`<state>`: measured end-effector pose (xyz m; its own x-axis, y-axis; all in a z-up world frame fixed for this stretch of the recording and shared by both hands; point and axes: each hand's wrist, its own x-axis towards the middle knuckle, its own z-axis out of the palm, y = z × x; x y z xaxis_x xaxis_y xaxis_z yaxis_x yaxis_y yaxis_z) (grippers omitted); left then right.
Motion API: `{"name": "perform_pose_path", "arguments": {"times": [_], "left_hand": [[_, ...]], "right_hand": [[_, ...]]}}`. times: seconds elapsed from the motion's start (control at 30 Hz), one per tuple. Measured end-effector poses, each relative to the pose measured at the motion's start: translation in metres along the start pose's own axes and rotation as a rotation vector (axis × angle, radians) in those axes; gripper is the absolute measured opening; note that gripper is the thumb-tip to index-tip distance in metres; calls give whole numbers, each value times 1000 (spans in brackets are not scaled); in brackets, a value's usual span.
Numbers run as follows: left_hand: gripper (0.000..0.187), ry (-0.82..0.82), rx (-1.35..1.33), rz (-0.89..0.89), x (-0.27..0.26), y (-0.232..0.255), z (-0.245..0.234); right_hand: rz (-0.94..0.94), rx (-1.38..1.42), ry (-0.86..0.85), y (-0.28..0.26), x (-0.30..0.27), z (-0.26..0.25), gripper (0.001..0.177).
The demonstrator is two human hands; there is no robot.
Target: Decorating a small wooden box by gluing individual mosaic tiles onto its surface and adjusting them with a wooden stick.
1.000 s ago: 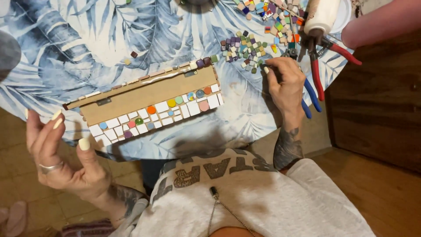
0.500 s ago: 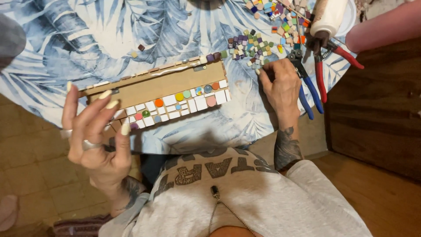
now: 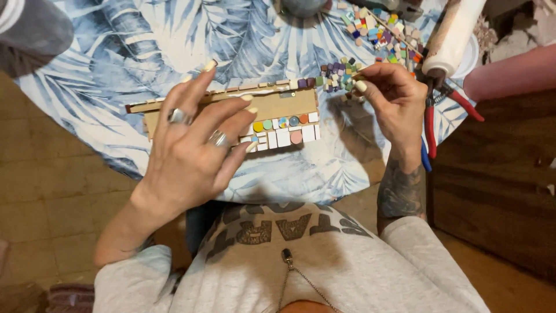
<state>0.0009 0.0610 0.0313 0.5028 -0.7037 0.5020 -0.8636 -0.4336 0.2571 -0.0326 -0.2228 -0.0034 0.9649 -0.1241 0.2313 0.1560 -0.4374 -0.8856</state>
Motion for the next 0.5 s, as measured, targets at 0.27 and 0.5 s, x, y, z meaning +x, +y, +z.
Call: {"name": "perform_pose_path", "arguments": {"times": [0.27, 0.5], "left_hand": [[30, -35, 67, 12, 7, -3, 0], [28, -23, 64, -2, 5, -4, 0]], "right_hand": [[-429, -260, -181, -13, 17, 20, 10], [-649, -297, -222, -16, 28, 49, 14]]}}
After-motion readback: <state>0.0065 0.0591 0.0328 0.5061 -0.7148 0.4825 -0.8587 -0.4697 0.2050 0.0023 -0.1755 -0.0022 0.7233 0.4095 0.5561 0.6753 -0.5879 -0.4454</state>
